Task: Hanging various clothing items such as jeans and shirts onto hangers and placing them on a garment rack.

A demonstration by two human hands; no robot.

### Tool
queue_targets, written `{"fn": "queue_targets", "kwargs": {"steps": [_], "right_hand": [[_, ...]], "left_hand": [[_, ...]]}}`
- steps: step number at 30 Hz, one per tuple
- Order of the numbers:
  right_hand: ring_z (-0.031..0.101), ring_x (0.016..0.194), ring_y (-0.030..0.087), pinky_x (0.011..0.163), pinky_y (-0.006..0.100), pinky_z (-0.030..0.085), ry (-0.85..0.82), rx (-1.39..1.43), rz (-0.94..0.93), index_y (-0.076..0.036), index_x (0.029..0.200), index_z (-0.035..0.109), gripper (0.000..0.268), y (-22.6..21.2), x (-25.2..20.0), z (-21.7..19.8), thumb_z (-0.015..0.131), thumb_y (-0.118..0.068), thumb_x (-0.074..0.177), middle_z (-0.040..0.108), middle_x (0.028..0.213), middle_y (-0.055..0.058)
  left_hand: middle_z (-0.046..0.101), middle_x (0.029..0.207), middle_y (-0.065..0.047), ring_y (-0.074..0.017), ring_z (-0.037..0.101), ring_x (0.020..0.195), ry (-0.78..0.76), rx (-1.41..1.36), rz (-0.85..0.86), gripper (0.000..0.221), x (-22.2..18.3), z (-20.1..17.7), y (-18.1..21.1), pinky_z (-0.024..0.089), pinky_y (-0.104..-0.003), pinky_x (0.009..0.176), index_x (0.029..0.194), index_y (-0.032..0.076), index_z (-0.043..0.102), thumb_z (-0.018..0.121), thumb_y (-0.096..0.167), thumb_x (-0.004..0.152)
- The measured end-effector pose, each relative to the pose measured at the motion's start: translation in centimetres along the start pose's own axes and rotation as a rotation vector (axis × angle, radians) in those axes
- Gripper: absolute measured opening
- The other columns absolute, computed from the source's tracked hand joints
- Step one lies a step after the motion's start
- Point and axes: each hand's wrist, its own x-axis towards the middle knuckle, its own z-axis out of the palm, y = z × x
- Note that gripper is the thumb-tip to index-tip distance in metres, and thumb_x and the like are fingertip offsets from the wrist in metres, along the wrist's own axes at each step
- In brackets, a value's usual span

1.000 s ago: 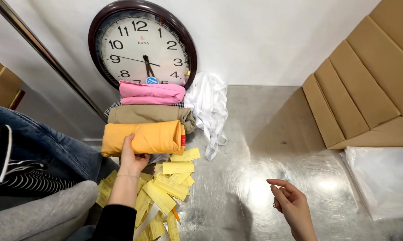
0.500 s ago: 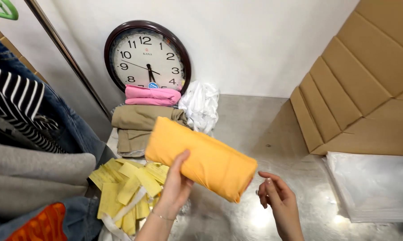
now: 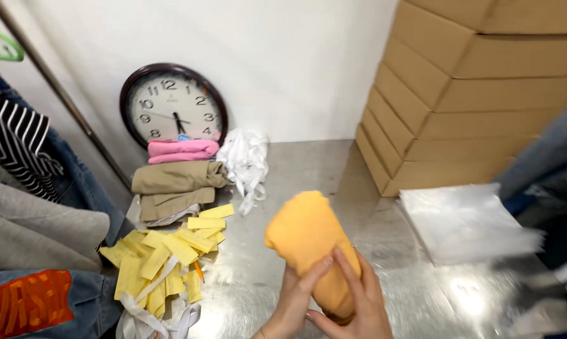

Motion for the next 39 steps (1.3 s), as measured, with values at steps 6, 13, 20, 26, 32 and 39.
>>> {"fn": "queue_targets", "kwargs": {"steps": [6,13,20,26,32,39], "right_hand": [[0.063,0.129,0.019,0.106,0.033,0.050,0.146,0.185,0.234,-0.019,0.166,0.029,0.128,-0.8,-6.9,-5.9,0.099,-0.035,0.059,0.063,0.144,0.008],[0.061,0.128,0.033,0.106,0.043,0.046,0.392,1.045,0.828,-0.003,0.161,0.048,0.100,-0.5,-16.2,-12.6,0.064,0.011,0.064,0.065,0.147,0.020],[0.065,0.122,0.033,0.100,0.043,0.048,0.528,1.004,0.999,-0.006,0.157,0.055,0.076,-5.1,-18.1,-18.3,0.056,0.006,0.082,0.070,0.140,0.020],[0.064,0.120,0.027,0.096,0.039,0.051,0.642,0.898,0.891,-0.012,0.157,0.053,0.076,-0.3,-18.9,-23.5,0.060,-0.002,0.082,0.068,0.138,0.013],[0.064,0.116,0.026,0.094,0.039,0.053,0.811,0.781,0.805,-0.011,0.158,0.050,0.075,3.7,-22.8,-31.7,0.059,-0.002,0.084,0.066,0.139,0.013],[0.063,0.107,0.028,0.087,0.041,0.052,0.983,0.717,0.925,-0.015,0.155,0.054,0.068,10.3,-29.0,-40.7,0.062,0.001,0.089,0.067,0.128,0.015]], "left_hand": [[0.060,0.149,-0.008,-0.0170,0.058,0.135,-0.650,0.214,0.126,0.088,-4.2,-2.1,-4.8,0.050,-0.033,0.113,0.154,0.012,0.038,0.084,0.031,0.082],[0.069,0.128,-0.001,-0.0112,0.068,0.114,-0.625,0.385,0.058,0.042,-9.6,-3.7,-13.3,0.055,-0.027,0.090,0.120,0.015,0.062,0.075,0.041,0.090],[0.073,0.121,0.007,-0.0069,0.068,0.098,-0.511,0.590,0.029,0.042,-13.4,1.0,-13.9,0.056,-0.024,0.081,0.129,0.017,0.070,0.076,0.030,0.090],[0.074,0.113,0.004,-0.0094,0.067,0.105,-0.682,0.795,-0.053,0.044,-14.0,10.1,-14.1,0.054,-0.026,0.096,0.111,0.015,0.065,0.080,0.043,0.081],[0.066,0.095,0.006,-0.0082,0.057,0.082,-1.072,1.032,-0.008,0.050,-17.6,20.3,-19.2,0.045,-0.025,0.071,0.112,0.017,0.067,0.076,0.051,0.077],[0.077,0.099,0.004,-0.0085,0.069,0.091,-1.211,0.875,-0.032,0.026,-17.9,28.9,-31.0,0.052,-0.027,0.077,0.106,0.014,0.075,0.072,0.034,0.088]]}}
